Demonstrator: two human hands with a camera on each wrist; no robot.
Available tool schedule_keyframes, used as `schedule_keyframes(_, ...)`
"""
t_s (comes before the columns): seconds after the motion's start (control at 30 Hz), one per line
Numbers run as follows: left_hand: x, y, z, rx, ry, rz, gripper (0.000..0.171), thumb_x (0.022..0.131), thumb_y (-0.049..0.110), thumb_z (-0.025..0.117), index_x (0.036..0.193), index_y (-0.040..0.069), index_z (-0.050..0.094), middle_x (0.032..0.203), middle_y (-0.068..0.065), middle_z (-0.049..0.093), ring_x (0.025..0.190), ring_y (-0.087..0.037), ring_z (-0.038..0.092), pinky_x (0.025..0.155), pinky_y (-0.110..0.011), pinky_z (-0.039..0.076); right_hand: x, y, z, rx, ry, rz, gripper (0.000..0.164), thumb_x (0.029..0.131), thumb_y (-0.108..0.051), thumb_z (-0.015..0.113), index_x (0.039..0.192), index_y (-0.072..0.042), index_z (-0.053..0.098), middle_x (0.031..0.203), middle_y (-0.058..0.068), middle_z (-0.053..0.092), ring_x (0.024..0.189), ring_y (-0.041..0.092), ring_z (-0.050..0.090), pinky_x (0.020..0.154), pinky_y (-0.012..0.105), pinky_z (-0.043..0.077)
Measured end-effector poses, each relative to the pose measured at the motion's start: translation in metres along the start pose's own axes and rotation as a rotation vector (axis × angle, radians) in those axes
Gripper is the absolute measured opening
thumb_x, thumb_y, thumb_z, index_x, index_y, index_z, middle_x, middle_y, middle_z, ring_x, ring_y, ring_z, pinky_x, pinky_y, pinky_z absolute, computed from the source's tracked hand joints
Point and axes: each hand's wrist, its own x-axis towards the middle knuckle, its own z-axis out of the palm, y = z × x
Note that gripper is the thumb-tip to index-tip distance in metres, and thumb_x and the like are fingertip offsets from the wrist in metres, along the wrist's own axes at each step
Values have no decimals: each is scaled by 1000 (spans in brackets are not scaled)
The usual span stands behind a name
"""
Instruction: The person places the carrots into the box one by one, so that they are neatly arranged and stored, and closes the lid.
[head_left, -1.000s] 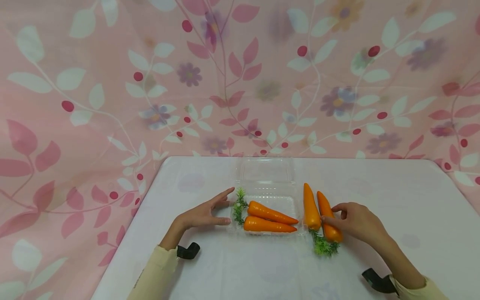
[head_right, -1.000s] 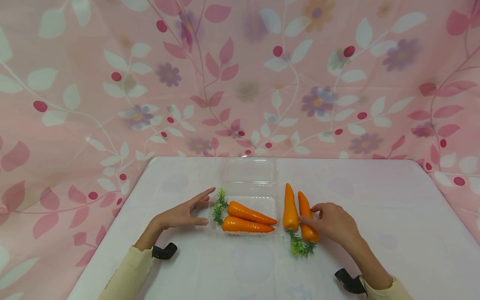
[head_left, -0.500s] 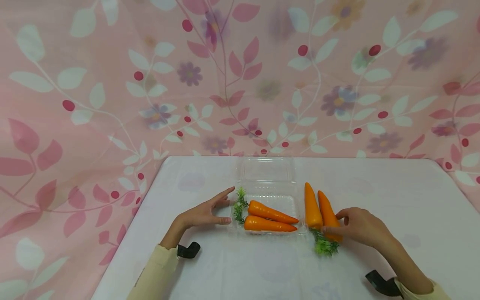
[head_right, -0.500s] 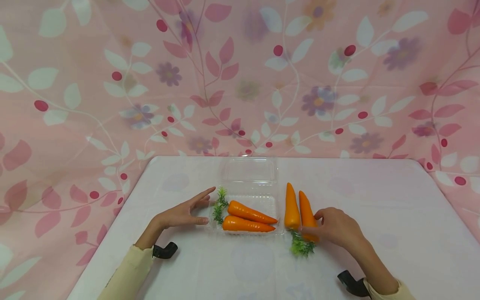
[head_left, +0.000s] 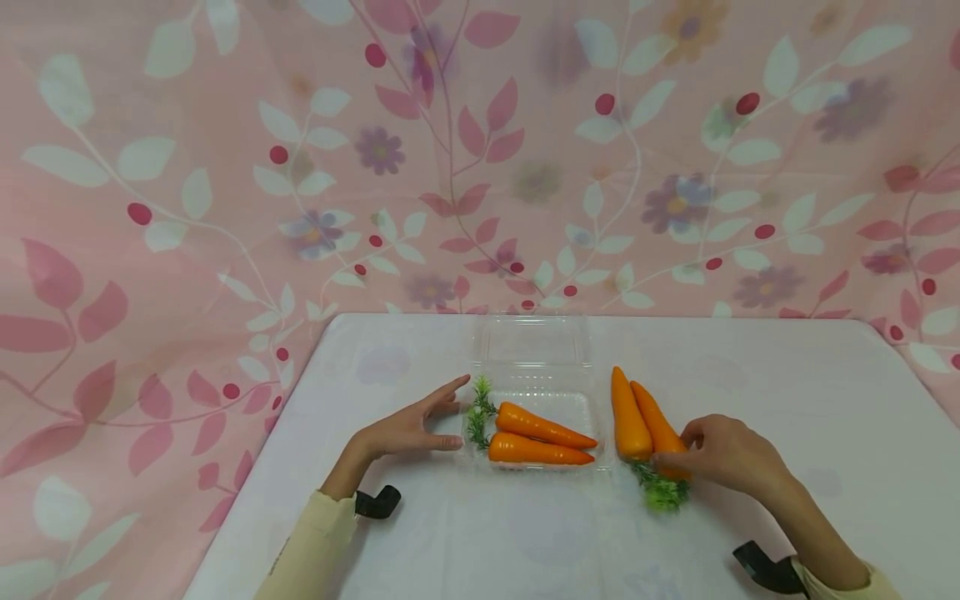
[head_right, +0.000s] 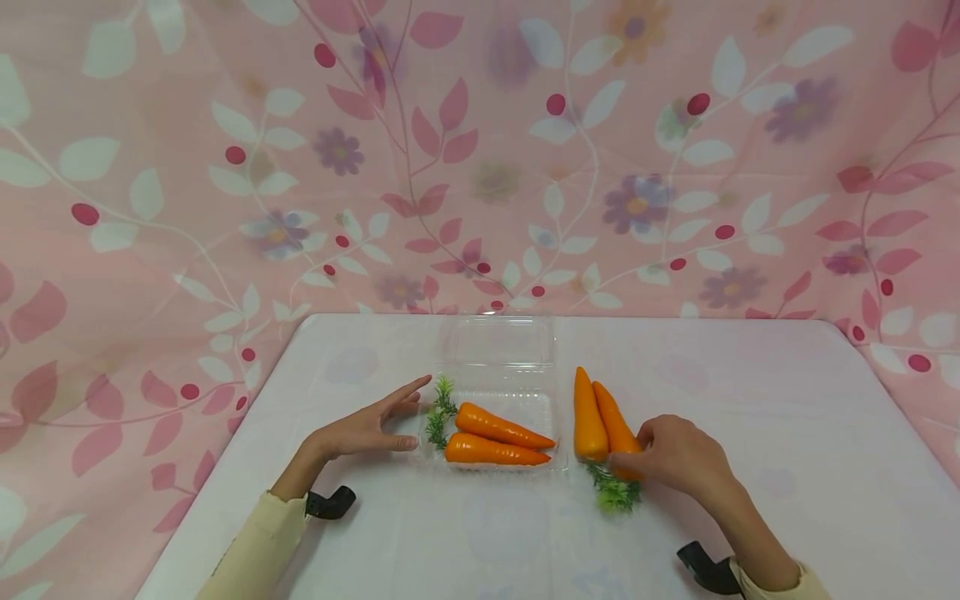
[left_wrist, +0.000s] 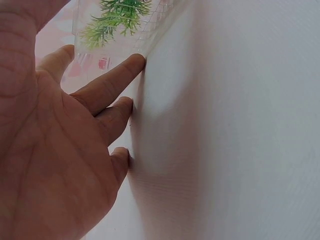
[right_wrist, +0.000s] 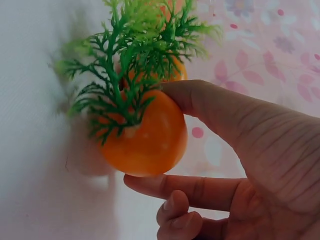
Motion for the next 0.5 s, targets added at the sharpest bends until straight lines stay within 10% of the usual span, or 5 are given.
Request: schedule_keyframes(0.5, 0, -1, -1, 0, -5, 4, 94, 87, 38, 76, 158, 38, 15, 154, -4, 36, 142, -24, 31, 110, -63, 24, -1, 5, -8, -5, 80, 28, 53, 74, -56, 79, 94, -7, 75, 94, 13, 63, 75, 24, 52, 54, 34, 45)
